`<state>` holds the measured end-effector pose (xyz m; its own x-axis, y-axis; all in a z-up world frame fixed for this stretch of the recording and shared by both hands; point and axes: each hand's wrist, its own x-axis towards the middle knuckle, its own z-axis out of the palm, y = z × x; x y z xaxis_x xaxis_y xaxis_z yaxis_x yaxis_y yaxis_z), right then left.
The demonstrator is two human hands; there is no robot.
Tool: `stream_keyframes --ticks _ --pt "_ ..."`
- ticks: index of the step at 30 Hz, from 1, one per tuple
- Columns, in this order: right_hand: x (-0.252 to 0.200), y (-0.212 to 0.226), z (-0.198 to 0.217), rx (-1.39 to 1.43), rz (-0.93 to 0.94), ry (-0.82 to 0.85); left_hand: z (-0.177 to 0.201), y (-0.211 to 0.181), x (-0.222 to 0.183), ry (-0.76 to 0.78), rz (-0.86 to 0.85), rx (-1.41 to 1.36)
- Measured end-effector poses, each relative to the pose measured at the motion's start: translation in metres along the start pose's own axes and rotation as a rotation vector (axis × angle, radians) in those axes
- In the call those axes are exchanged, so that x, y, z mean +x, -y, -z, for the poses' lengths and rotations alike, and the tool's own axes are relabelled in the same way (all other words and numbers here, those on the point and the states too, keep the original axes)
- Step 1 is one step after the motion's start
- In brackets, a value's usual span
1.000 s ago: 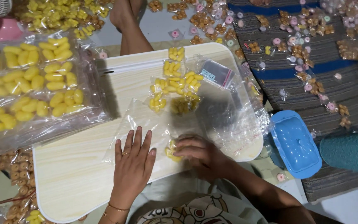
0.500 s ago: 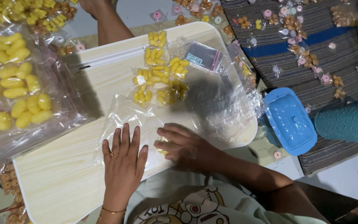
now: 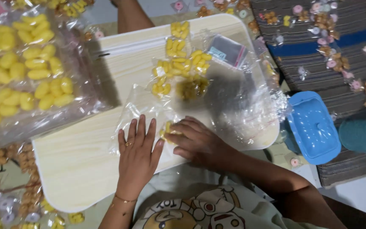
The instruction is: Bagging small yellow items into plastic pouches and sealing them
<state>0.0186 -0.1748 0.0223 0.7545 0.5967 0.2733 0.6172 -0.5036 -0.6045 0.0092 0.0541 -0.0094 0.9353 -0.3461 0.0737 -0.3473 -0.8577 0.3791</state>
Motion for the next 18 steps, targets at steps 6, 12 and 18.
stream_keyframes --ticks 6,12,18 --pt "0.01 -0.011 -0.014 -0.019 0.0 0.081 0.003 0.002 -0.003 -0.004 0.04 -0.109" --pt "-0.007 -0.02 -0.013 0.003 0.025 0.012 0.009 0.004 -0.012 -0.024 0.02 -0.208" --pt "-0.009 -0.025 -0.017 -0.136 0.061 0.039 0.009 0.016 -0.024 0.005 0.076 -0.105"
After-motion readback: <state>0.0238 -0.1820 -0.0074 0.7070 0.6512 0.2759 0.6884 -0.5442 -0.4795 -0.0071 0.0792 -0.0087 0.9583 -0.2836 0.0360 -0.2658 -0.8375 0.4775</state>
